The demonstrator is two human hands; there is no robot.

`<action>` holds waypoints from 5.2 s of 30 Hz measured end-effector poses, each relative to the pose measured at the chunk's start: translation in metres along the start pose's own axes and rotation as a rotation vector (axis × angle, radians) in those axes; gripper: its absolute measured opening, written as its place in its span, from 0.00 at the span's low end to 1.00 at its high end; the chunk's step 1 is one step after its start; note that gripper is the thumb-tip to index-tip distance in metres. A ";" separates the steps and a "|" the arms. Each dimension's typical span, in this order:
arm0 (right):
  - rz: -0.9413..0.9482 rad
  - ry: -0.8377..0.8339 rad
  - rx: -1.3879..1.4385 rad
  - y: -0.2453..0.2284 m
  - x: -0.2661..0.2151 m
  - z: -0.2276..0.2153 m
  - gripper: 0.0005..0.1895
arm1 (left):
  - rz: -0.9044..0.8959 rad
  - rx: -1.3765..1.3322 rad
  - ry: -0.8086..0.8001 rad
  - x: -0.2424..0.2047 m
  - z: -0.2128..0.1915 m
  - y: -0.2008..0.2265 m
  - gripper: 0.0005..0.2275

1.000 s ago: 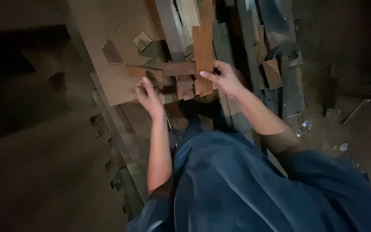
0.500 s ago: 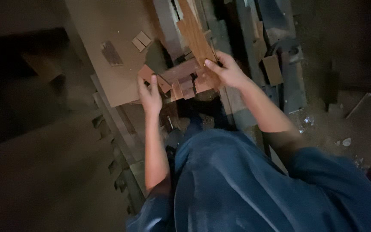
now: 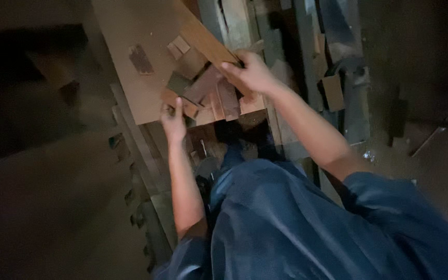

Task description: The person assembles small wooden pieces into a cross-shaped structure using a hammer to drive nails. They repeatedly align the pieces, insert nails, and hammer them into place on a workbench.

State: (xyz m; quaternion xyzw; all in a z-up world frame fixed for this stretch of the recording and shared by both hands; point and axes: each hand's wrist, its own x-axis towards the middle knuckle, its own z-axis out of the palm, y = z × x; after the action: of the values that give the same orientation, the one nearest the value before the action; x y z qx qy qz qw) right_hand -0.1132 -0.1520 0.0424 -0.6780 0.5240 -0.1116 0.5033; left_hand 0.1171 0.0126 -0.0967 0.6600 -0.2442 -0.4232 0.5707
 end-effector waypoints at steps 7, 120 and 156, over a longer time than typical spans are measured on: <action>-0.026 0.049 -0.086 -0.026 0.035 0.091 0.26 | -0.130 0.254 0.292 0.032 -0.084 0.005 0.33; -0.287 0.137 0.306 0.048 -0.040 0.038 0.14 | 0.241 -0.144 -0.213 -0.030 0.121 0.054 0.03; -0.203 0.416 0.192 0.187 -0.142 -0.106 0.17 | -0.075 -0.320 -0.203 -0.074 0.241 0.015 0.38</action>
State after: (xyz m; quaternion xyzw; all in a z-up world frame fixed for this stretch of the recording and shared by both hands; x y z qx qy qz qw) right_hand -0.3576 -0.0845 -0.0038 -0.6389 0.5324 -0.3479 0.4329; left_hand -0.1208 -0.0632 -0.0597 0.5233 -0.2050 -0.5420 0.6247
